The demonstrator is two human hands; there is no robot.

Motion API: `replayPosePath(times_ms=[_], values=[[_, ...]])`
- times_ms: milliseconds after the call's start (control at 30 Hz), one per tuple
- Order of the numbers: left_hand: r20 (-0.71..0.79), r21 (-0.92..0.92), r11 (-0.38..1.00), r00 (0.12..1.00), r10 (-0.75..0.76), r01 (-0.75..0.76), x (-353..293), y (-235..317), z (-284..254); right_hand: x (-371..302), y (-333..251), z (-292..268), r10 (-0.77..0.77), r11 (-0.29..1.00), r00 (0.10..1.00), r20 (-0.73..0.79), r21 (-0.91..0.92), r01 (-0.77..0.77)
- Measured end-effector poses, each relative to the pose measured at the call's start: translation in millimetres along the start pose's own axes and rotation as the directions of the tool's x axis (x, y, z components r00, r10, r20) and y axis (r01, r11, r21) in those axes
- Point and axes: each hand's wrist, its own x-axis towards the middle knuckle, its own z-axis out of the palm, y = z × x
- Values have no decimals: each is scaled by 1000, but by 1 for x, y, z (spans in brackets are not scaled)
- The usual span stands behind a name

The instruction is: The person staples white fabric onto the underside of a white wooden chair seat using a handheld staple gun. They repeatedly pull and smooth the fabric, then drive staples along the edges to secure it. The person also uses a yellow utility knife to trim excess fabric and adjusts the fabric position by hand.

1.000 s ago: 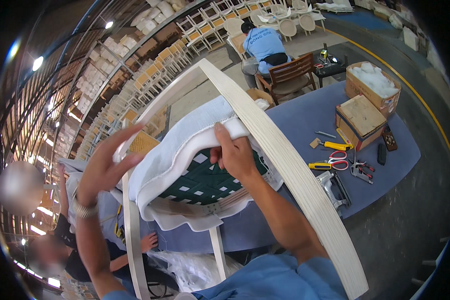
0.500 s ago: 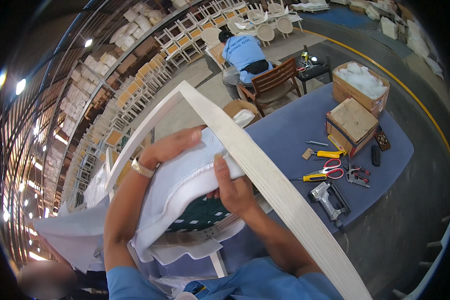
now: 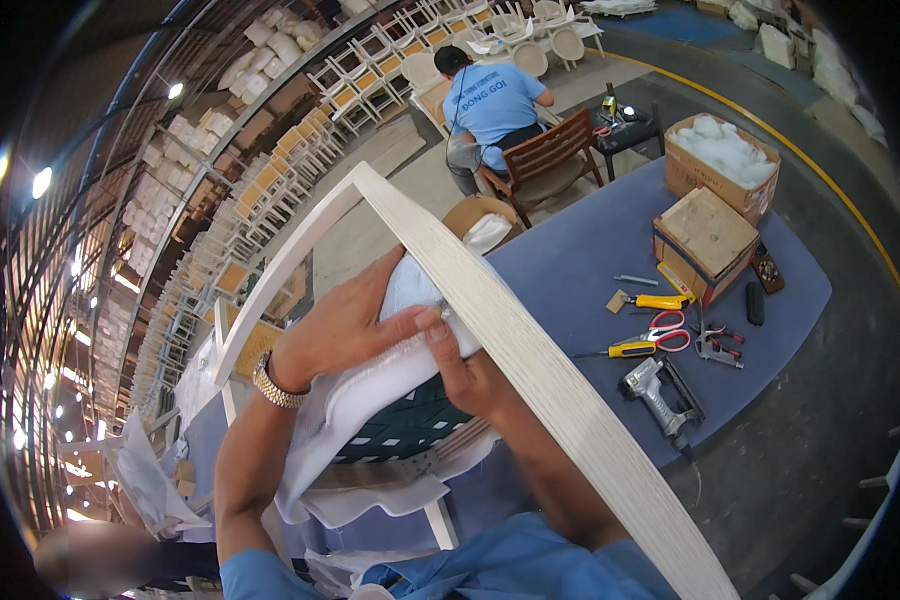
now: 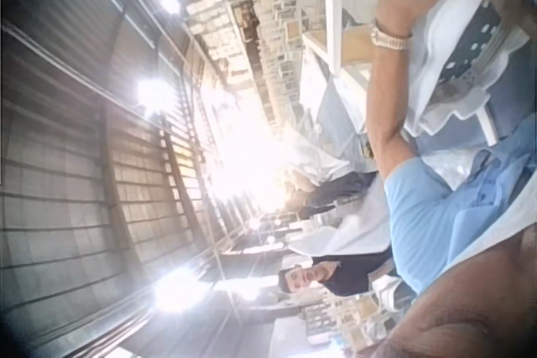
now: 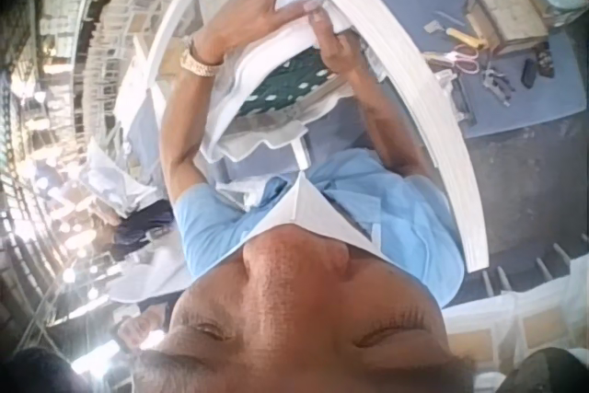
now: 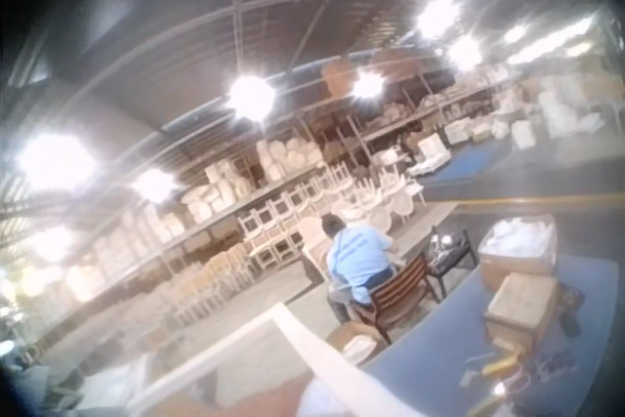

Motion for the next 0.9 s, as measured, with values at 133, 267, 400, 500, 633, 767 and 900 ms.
replayPosePath(times_ms=[133, 267, 400, 500, 633, 767, 900], values=[[-111, -47, 999, 994, 18, -24, -4, -3, 7, -12, -19, -34, 258, 965, 876, 407, -65, -253], [-130, 15, 999, 991, -41, 43, -9, 0, 13, -94, 57, -121, 364, 919, 897, 251, -252, -303], [-84, -23, 989, 986, -146, 145, -10, 21, 7, -186, 144, -228, 337, 563, 880, -335, -677, -473], [-139, -24, 993, 984, -114, 112, -13, 15, 15, -211, 149, -253, 378, 227, 810, -449, -803, -551], [-180, 20, 995, 979, -97, 102, -13, 13, 19, -224, 163, -254, 410, 146, 846, -340, -891, -429], [-219, 42, 998, 975, -39, 49, -6, 16, 20, -207, 176, -271, 478, 80, 798, -366, -887, -455], [-246, 116, 989, 967, -61, 92, -11, 8, 27, -196, 164, -277, 499, 250, 797, -340, -824, -508]])
